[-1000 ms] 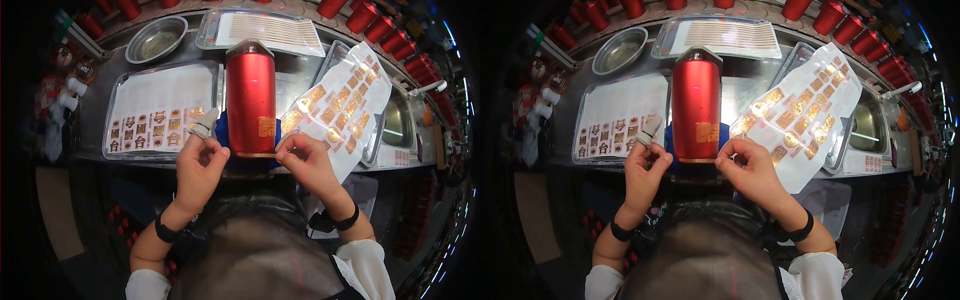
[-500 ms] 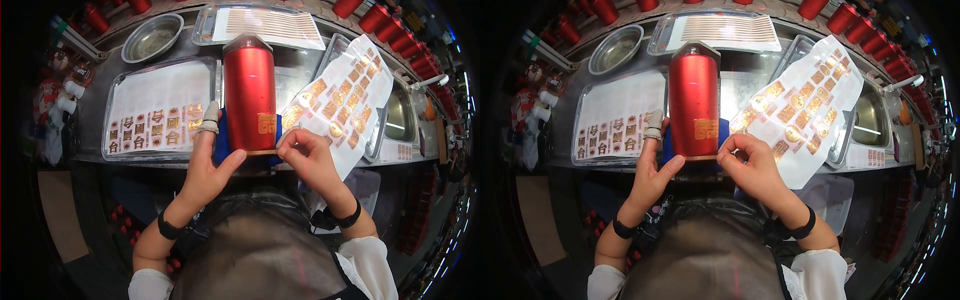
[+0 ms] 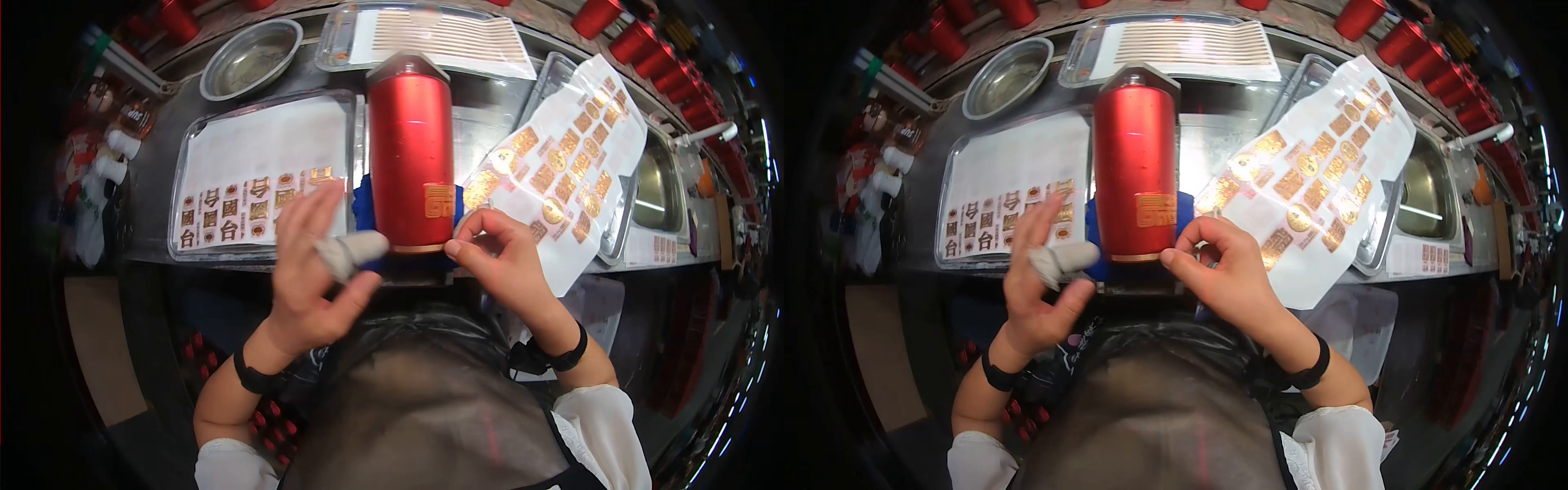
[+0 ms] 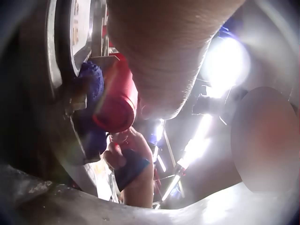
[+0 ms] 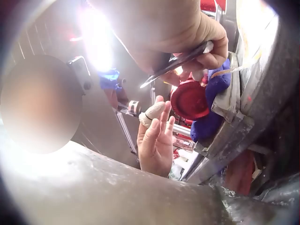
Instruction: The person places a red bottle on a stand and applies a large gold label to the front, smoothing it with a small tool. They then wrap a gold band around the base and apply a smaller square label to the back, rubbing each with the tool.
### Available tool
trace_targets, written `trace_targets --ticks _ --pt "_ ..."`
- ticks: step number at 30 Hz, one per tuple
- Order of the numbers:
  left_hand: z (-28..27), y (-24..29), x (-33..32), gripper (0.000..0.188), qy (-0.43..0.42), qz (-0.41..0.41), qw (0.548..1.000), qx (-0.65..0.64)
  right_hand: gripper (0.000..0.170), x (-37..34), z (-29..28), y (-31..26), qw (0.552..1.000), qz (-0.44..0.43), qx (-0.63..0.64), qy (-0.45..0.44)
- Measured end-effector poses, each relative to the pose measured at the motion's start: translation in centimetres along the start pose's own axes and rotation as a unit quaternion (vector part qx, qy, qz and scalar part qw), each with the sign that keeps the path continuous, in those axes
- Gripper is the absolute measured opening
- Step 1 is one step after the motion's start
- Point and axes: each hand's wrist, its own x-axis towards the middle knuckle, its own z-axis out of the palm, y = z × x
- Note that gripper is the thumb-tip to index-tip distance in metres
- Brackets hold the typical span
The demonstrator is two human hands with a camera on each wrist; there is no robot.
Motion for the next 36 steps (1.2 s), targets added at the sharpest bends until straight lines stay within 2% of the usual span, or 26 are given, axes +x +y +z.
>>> trace_targets --ticks 3,11,20,29,36 --pt "1.2 0.7 0.1 0.035 -0.044 0.038 0.998 0.026 0.017 0.2 0.2 0.3 0.999 -0.029 0.011 0.007" --pt "2.0 -1.0 -1.4 0.038 -0.022 -0.022 0.999 -0.009 0.017 0.2 0.2 0.0 0.999 -0.032 0.002 0.005" --pt "2.0 -1.1 -0.8 0.036 -0.038 0.049 0.998 0.031 0.017 0.1 0.1 0.2 0.999 -0.044 -0.009 0.012" --pt "1.9 -0.5 -0.6 0.037 -0.028 0.023 0.999 0.001 0.017 0.2 0.0 0.0 0.999 -0.039 -0.008 0.006" --pt "2.1 -0.4 -0.2 0.037 -0.056 0.058 0.996 0.046 0.016 0.2 -0.1 0.1 1.000 -0.028 0.002 0.000"
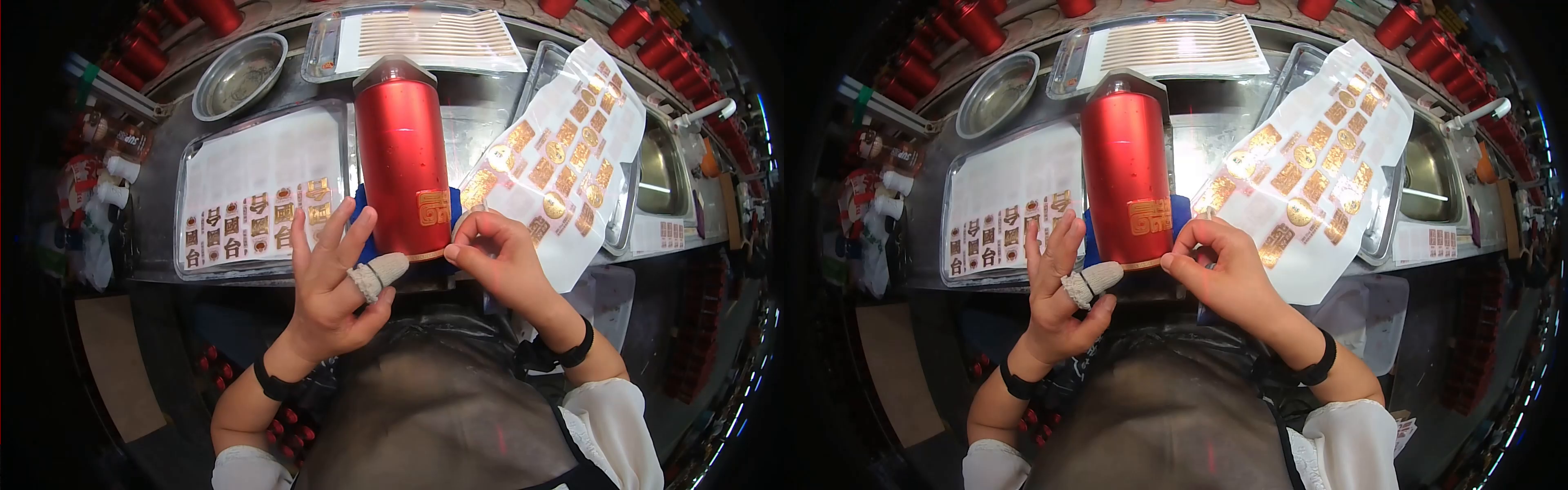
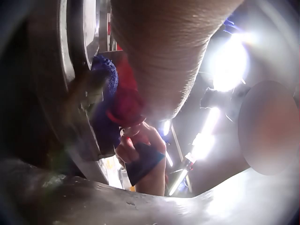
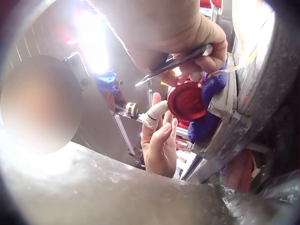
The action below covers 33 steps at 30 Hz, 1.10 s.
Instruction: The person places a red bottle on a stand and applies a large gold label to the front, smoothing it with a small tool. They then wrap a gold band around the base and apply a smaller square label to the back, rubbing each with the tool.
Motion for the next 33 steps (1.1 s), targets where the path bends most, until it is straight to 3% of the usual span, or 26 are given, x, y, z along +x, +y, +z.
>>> trace_targets --ticks 5,14,17,21,30,33 --pt "-0.6 1.1 1.7 0.036 -0.022 0.031 0.998 0.045 0.013 0.1 -0.1 0.7 0.999 0.017 0.029 -0.007" --pt "2.2 1.9 5.3 0.008 0.037 0.115 0.986 0.111 0.007 0.2 -0.2 0.7 1.000 0.018 -0.007 -0.006" --pt "2.5 -0.1 3.9 0.014 0.083 0.118 0.988 0.050 0.008 0.0 -0.4 0.7 0.999 -0.011 -0.040 -0.008" --pt "3.8 -1.4 1.3 0.029 0.159 0.033 0.986 -0.042 0.009 -0.4 -0.6 -0.7 0.996 -0.045 -0.079 -0.024" --pt "3.3 -1.9 -0.5 0.039 0.137 0.009 0.989 -0.055 0.008 -0.3 -1.0 -0.4 1.000 0.014 0.000 -0.023" --pt "3.2 -1.8 0.0 0.034 0.138 0.055 0.989 -0.005 0.008 -0.3 -1.2 -0.3 0.999 0.007 -0.033 -0.024"
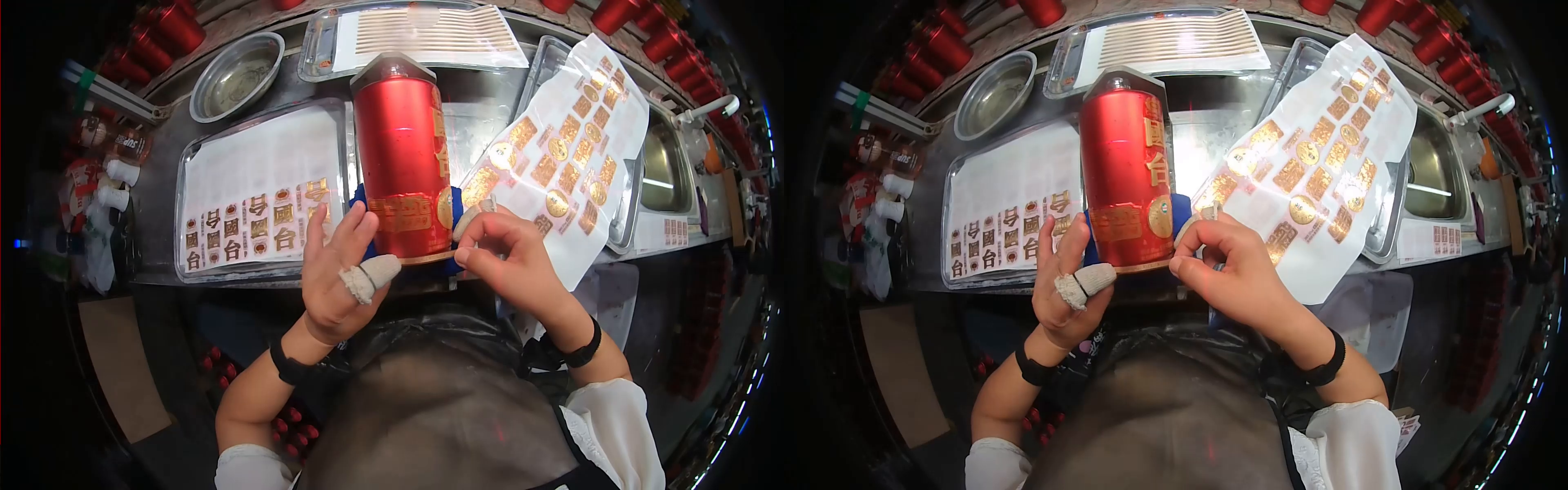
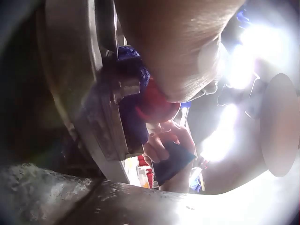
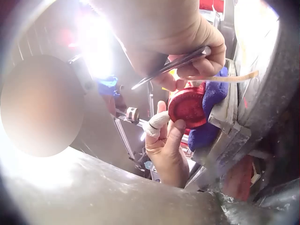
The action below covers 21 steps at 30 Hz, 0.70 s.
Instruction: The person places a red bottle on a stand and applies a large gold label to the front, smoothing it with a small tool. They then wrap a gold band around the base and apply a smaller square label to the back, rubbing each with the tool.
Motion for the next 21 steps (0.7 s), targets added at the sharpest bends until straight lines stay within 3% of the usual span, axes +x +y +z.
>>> trace_targets --ticks 6,8,11,16,20,21 --pt "-0.5 1.0 2.7 0.025 -0.066 0.052 0.995 0.056 0.008 0.2 0.5 0.4 1.000 0.015 0.026 0.007" --pt "-0.1 1.4 4.1 0.011 -0.083 0.078 0.991 0.071 0.008 0.4 0.7 0.5 1.000 0.006 0.020 0.008" --pt "0.5 1.3 4.4 0.006 -0.078 0.078 0.992 0.069 0.009 0.6 0.6 0.2 1.000 -0.004 0.016 0.005" --pt "0.8 -0.2 0.8 0.027 0.010 -0.021 0.999 -0.040 0.010 0.2 0.7 -0.4 0.998 -0.042 -0.050 0.002" --pt "0.2 -0.6 -0.7 0.033 0.013 -0.047 0.998 -0.042 0.009 0.1 0.4 -0.9 1.000 0.009 0.026 -0.004" --pt "0.2 -0.6 -0.9 0.034 0.010 -0.049 0.998 -0.043 0.009 -0.2 0.3 -1.3 1.000 -0.015 0.004 -0.001"
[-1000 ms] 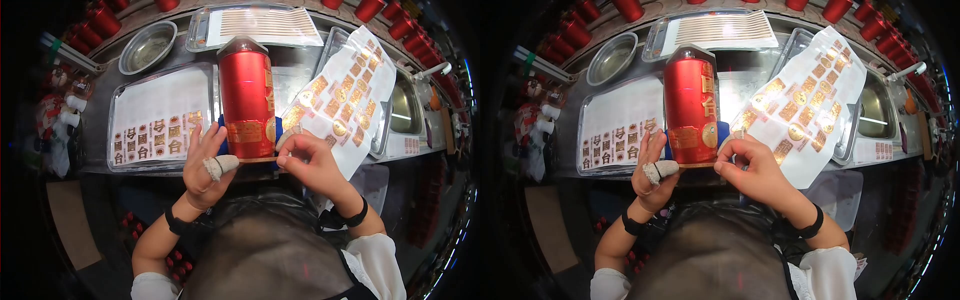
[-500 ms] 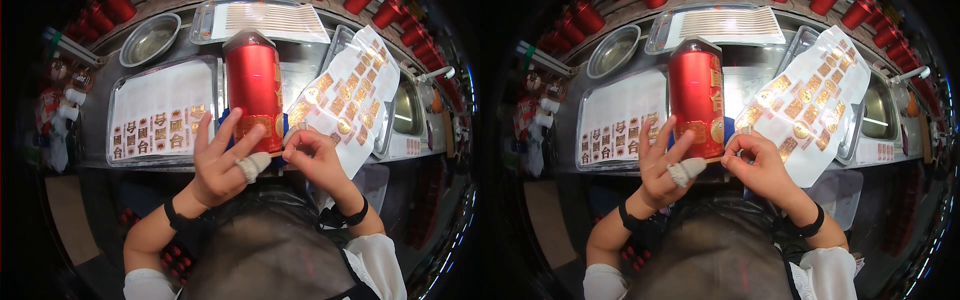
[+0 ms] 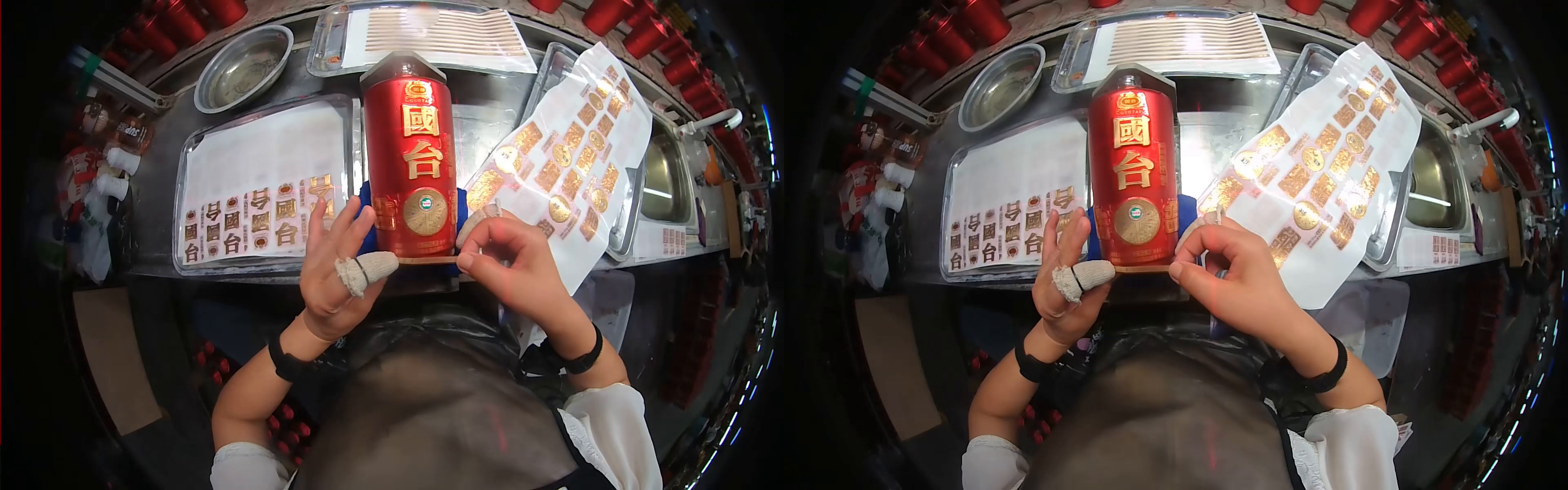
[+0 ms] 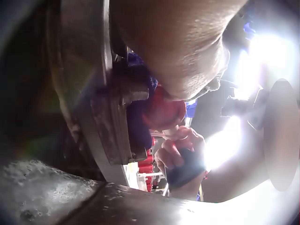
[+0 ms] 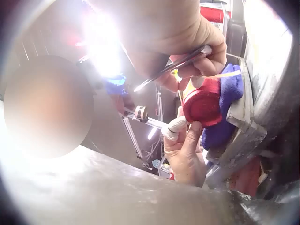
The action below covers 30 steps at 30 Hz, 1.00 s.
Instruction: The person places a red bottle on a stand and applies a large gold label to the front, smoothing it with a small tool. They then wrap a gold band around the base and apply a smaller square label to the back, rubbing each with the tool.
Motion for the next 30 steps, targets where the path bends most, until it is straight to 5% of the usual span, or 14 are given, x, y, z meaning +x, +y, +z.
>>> trace_targets --ticks 7,18,22,30 --pt "-0.2 0.3 0.3 0.036 -0.023 0.037 0.999 0.032 0.007 0.1 -0.1 0.9 1.000 -0.002 0.012 0.006" --pt "1.5 2.2 4.6 0.011 -0.063 0.124 0.982 0.125 0.009 0.4 0.5 1.6 0.999 0.000 0.011 0.033" --pt "1.6 1.5 2.7 0.022 -0.004 0.035 0.999 0.023 0.009 0.2 0.4 0.6 0.999 -0.016 -0.040 0.022" --pt "0.4 0.7 0.8 0.028 -0.030 0.035 0.998 0.042 0.008 0.2 -0.1 0.9 1.000 0.011 -0.006 0.003"
